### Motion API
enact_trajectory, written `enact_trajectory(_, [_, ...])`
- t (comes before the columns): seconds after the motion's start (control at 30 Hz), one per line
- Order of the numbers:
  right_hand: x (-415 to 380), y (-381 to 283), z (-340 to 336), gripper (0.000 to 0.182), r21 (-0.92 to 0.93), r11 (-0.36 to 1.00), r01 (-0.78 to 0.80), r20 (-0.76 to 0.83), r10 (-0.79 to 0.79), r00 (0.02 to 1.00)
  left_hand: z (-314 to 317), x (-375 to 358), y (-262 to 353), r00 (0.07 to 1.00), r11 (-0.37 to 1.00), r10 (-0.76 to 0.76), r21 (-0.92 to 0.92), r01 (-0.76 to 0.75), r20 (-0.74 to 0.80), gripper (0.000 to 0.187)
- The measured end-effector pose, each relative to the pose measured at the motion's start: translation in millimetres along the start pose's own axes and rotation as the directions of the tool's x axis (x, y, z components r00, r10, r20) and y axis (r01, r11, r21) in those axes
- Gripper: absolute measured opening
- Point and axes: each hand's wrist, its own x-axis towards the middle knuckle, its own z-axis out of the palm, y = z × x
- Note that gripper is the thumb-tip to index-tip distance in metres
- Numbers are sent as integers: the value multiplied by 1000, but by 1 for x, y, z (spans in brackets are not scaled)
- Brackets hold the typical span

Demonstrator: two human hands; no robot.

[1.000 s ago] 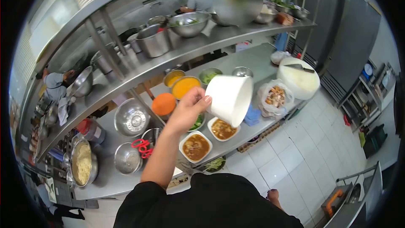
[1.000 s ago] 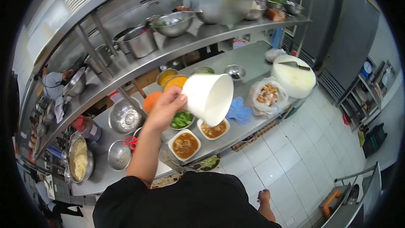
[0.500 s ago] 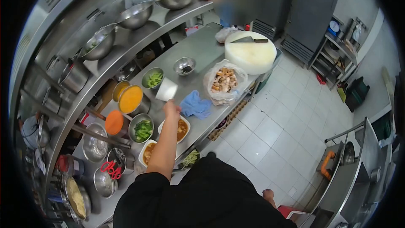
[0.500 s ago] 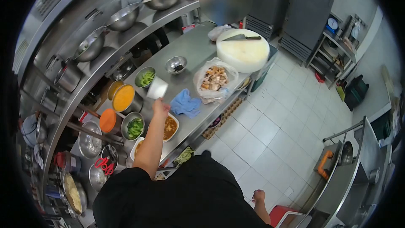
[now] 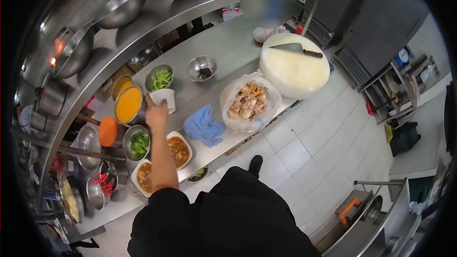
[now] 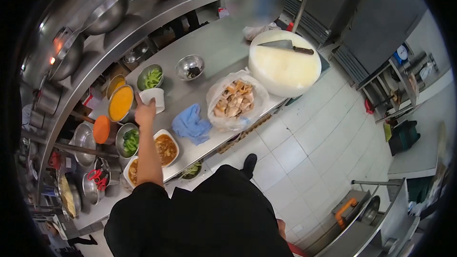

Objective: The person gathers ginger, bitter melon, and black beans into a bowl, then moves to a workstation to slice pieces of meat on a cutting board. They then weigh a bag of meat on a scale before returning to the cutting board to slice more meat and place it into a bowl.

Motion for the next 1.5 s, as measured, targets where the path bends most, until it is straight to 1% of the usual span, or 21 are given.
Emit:
enact_trajectory(0.03, [13, -10, -22, 26, 1, 1000, -15, 18, 15, 1000, 16, 19, -12, 999, 992, 47, 114, -48, 14, 87])
enact_trajectory(0.17, [79, -50, -111, 23, 174, 954, -244, 100, 229, 968, 10, 25, 0, 998, 995, 29, 96, -35, 54, 69])
enact_trajectory(0.23, [122, -72, -152, 22, 306, 890, -337, 86, 327, 941, -5, 0, 28, 999, 997, 25, 77, -27, 26, 58])
enact_trajectory(0.27, [143, -83, -170, 22, 366, 866, -341, 43, 350, 936, 0, -4, 30, 998, 991, -5, 135, -2, 55, 55])
enact_trajectory(0.37, [188, -140, -215, 32, 364, 912, -191, -106, 245, 964, 4, -12, 26, 991, 962, -78, 267, 48, 106, 44])
enact_trajectory(0.47, [228, -208, -241, 25, 285, 954, -93, -96, 125, 987, 14, -16, 15, 994, 957, -67, 286, 39, 89, 35])
enact_trajectory(0.5, [241, -232, -248, 25, 256, 966, -31, -119, 64, 991, 18, -18, 10, 999, 968, -10, 249, 1, 35, 32])
enact_trajectory(0.57, [266, -285, -265, 25, 189, 978, 93, -158, -63, 985, 17, -24, 23, 998, 989, -57, 135, 61, -38, 32])
enact_trajectory(0.63, [301, -333, -283, 26, 27, 932, 362, -299, -338, 892, 14, -35, 43, 993, 993, -80, 78, 87, -89, 33])
enact_trajectory(0.7, [307, -411, -315, 24, -212, 788, 578, -437, -605, 665, 37, -43, 35, 995, 998, -51, 32, 54, -80, 34])
enact_trajectory(0.77, [274, -517, -359, 22, -226, 687, 691, -466, -699, 542, 52, -53, 40, 994, 998, -65, -8, 64, -83, 36])
enact_trajectory(0.87, [245, -643, -418, 26, -249, 360, 899, -508, -839, 196, 51, -75, 71, 979, 989, -145, -43, 141, -141, 40])
enact_trajectory(0.9, [232, -680, -439, 34, -195, 357, 913, -495, -840, 223, 52, -81, 81, 970, 987, -162, -51, 155, -184, 43])
enact_trajectory(0.97, [204, -748, -474, 45, -161, 157, 974, -463, -884, 67, 48, -98, 112, 958, 979, -190, -108, 170, -213, 46])
enact_trajectory(1.03, [196, -806, -502, 55, -161, 59, 985, -419, -908, -14, 36, -118, 160, 958, 965, -212, -199, 173, -194, 48])
enact_trajectory(1.13, [211, -883, -528, 65, -181, 1, 984, -339, -939, -62, 44, -150, 225, 964, 979, -56, -205, 1, -261, 48])
enact_trajectory(1.2, [228, -924, -536, 68, -262, -50, 964, -259, -958, -120, 47, -167, 282, 974, 965, -21, -259, -38, -224, 47])
enact_trajectory(1.23, [233, -937, -537, 56, -255, -40, 966, -212, -973, -96, 47, -176, 307, 979, 956, 2, -286, -62, -204, 47])
enact_trajectory(1.33, [262, -946, -525, 37, -343, -117, 932, -220, -955, -201, 52, -199, 367, 987, 929, 39, -358, -94, -157, 46])
enact_trajectory(1.43, [273, -928, -521, 27, -346, -209, 914, -294, -901, -318, 48, -217, 406, 979, 932, 92, -330, -149, -181, 44])
enact_trajectory(1.5, [275, -915, -523, 24, -316, -238, 918, -297, -895, -334, 51, -223, 419, 974, 931, 110, -324, -171, -199, 43])
